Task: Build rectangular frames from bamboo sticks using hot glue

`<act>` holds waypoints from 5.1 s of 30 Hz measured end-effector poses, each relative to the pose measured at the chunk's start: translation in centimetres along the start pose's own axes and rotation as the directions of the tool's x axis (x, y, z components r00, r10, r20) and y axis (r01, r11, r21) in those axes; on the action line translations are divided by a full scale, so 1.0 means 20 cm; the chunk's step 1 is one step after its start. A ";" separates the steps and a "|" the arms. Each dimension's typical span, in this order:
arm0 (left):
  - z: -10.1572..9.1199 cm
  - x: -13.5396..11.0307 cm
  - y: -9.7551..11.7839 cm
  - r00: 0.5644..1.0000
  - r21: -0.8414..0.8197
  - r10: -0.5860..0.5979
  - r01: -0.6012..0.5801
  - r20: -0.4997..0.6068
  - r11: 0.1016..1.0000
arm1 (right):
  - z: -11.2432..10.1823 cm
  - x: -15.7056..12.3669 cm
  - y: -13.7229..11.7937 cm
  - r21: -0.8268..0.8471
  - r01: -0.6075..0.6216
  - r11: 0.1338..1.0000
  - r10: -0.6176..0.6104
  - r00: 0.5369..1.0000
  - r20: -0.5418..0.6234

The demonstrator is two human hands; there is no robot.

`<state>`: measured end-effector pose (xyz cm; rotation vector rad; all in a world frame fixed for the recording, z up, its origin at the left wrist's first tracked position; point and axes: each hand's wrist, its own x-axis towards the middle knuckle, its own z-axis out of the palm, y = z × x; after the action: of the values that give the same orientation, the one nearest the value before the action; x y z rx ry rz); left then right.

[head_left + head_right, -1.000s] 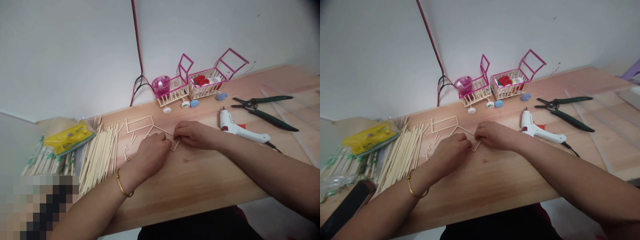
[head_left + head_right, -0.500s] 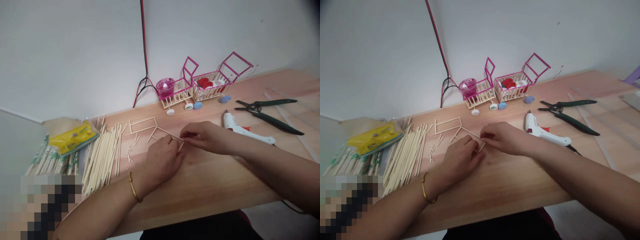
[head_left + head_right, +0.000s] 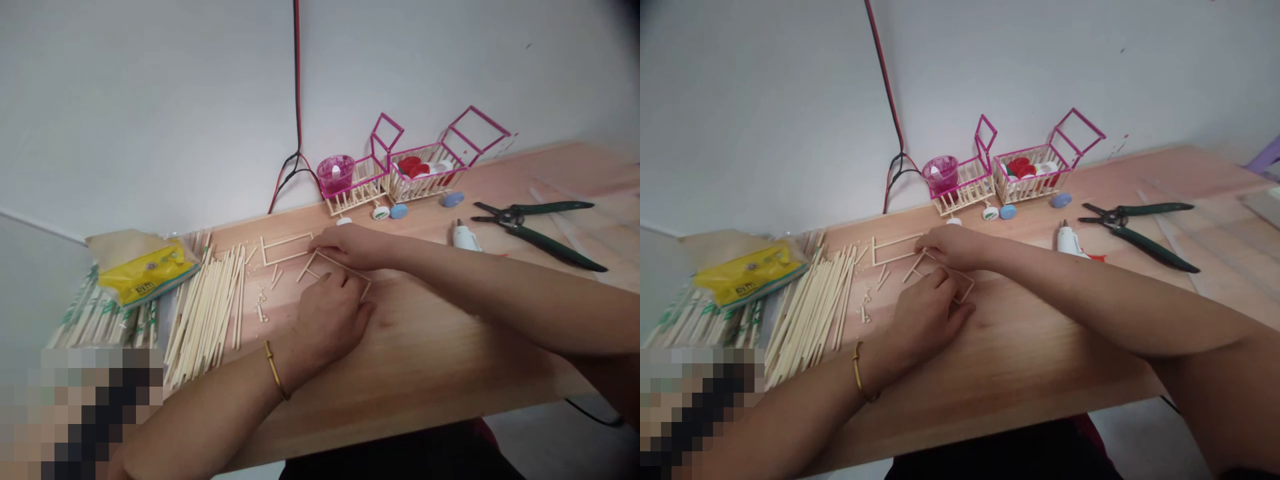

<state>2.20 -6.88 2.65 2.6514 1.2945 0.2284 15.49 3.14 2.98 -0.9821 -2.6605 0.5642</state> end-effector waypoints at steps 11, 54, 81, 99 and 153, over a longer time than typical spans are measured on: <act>0.00 0.01 0.01 0.999 0.083 -0.018 0.021 -0.030 0.996 | 0.00 -0.01 0.01 0.002 0.013 1.000 -0.013 1.000 0.025; -0.01 0.02 0.02 0.997 0.061 -0.074 0.073 0.015 0.995 | 0.00 -0.02 0.01 0.002 -0.001 1.000 0.001 0.999 0.033; -0.08 0.06 -0.13 0.971 -0.139 0.183 -0.162 0.155 0.977 | -0.01 -0.02 0.01 -0.001 -0.033 0.999 0.033 0.998 0.056; -0.10 0.11 -0.17 0.942 -0.147 0.303 -0.282 0.145 0.948 | -0.07 -0.01 -0.04 -0.022 -0.127 0.992 0.128 0.986 0.106; -0.04 0.05 -0.08 0.997 -0.228 -0.031 0.046 0.070 0.973 | -0.14 -0.90 -0.21 0.461 -0.695 0.551 0.687 0.692 0.222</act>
<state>1.47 -5.07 3.20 2.4175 1.2175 0.2655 27.38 -10.98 5.65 -1.8171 -1.8198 1.3591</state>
